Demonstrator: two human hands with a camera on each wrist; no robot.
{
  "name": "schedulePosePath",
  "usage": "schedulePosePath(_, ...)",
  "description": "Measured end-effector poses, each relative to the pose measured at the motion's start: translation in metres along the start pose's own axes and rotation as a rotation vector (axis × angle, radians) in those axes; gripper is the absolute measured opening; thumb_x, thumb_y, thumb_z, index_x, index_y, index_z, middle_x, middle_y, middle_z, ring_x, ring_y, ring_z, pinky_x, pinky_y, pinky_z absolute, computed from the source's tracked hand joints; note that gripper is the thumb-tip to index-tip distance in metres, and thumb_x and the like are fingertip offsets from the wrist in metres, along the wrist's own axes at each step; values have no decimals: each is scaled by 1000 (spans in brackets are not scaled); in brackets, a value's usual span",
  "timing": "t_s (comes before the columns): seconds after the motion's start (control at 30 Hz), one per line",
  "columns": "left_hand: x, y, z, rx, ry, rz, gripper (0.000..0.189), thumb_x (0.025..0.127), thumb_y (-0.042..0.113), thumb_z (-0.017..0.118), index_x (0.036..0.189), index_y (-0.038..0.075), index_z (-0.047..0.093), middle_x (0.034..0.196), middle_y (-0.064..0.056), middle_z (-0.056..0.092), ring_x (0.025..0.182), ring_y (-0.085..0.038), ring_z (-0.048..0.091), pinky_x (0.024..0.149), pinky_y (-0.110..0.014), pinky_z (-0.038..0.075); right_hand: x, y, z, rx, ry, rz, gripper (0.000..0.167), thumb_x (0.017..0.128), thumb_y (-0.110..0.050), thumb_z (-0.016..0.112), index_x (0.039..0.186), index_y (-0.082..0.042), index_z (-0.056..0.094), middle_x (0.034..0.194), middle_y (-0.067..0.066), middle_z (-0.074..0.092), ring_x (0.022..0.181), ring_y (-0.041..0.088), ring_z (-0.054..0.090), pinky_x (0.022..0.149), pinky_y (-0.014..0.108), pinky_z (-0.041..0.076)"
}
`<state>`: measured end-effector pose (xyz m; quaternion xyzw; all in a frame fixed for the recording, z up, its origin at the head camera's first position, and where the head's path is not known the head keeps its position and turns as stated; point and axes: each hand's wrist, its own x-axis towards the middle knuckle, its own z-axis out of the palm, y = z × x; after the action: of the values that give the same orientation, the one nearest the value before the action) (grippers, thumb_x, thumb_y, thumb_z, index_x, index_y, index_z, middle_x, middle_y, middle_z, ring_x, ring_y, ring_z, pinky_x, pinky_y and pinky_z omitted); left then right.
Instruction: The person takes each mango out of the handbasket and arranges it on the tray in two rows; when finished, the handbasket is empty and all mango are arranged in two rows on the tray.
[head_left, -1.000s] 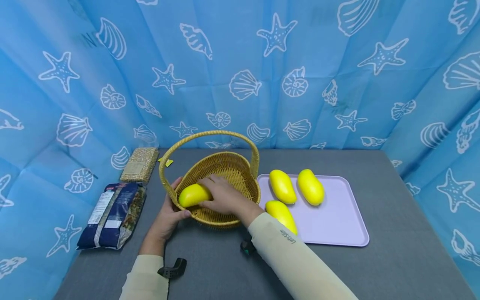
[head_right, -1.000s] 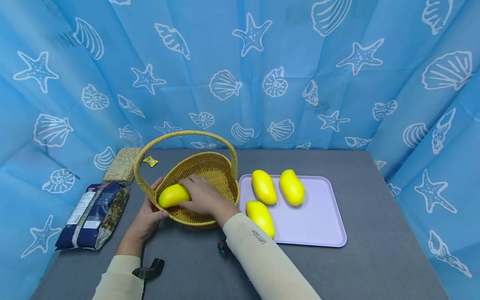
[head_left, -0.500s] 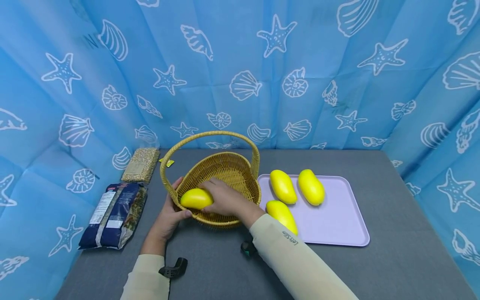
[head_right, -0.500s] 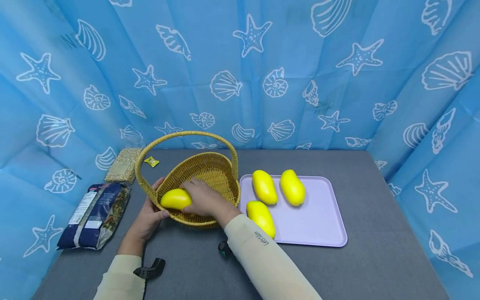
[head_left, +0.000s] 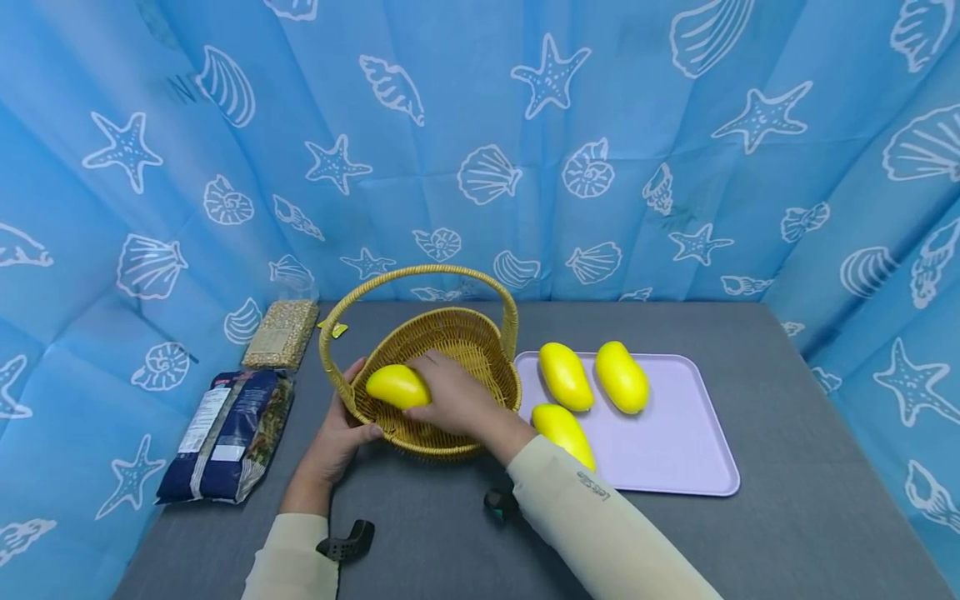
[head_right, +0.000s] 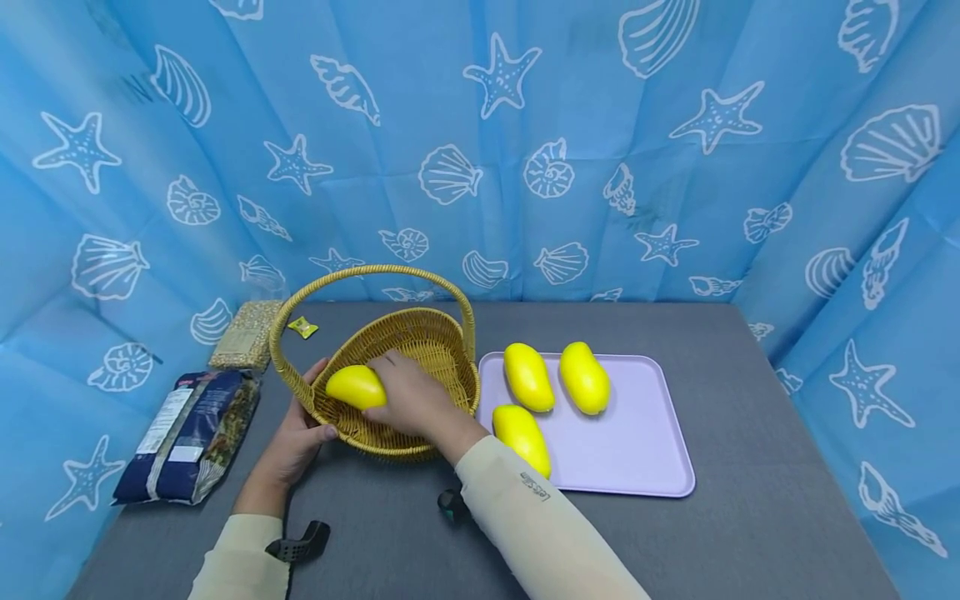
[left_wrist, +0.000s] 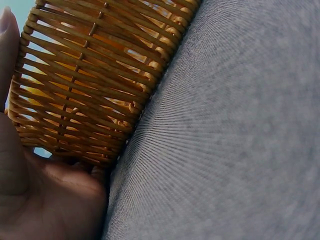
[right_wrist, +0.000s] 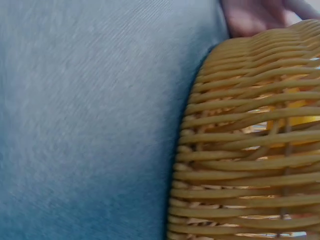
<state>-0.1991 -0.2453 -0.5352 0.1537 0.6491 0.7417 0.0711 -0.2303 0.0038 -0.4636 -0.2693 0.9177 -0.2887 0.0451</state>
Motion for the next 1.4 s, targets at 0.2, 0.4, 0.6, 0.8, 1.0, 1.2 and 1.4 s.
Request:
schedulePosePath(0.2,-1,0,-1,-5,10,-12,109,98,3,83,177,19,10,168,-15,32,141,-26,51,105,-36,52,-10,-5,-11,46,44,25,74,95,-40,88,155,-10,57,143,5,59,114,19,59,95,38,52)
schedulePosePath(0.4,-2,0,0,-6,10,-19,107,98,0,81,177,21,11,169,-16,31,143,-33,48,106,-39,52,-23,-6,-21,61,79,36,72,96,-40,87,155,-10,57,144,5,59,114,19,59,96,39,52)
schedulePosePath(0.6,-2,0,1,-6,17,-22,107,97,-5,80,176,27,16,172,-20,28,148,-46,39,108,-39,51,-35,-2,-26,114,115,29,71,95,-37,88,153,-10,57,144,5,59,114,19,59,96,40,52)
schedulePosePath(0.8,-1,-1,1,-17,22,-13,109,96,-7,80,177,25,15,172,-22,27,148,-47,38,109,-37,50,-50,2,-32,191,160,19,70,94,-32,89,153,-11,58,144,3,60,115,19,58,95,42,51)
schedulePosePath(1.0,-1,-2,-1,-20,11,4,109,96,-4,82,177,19,12,171,-27,26,146,-43,44,107,-36,51,-66,3,-37,204,168,37,71,95,-33,89,154,-10,57,143,4,59,112,19,56,92,42,51)
schedulePosePath(1.2,-1,-1,1,-26,19,-10,110,95,-6,81,177,21,12,172,-24,27,148,-45,41,108,-36,50,-84,2,-44,234,194,52,71,94,-34,90,153,-12,57,141,2,59,109,18,56,90,43,51)
schedulePosePath(1.4,0,0,1,-19,24,-10,110,95,-8,81,177,22,13,173,-23,26,149,-46,39,107,-35,50,-102,3,-51,252,232,38,71,94,-35,90,153,-12,59,139,0,59,111,17,55,90,44,50)
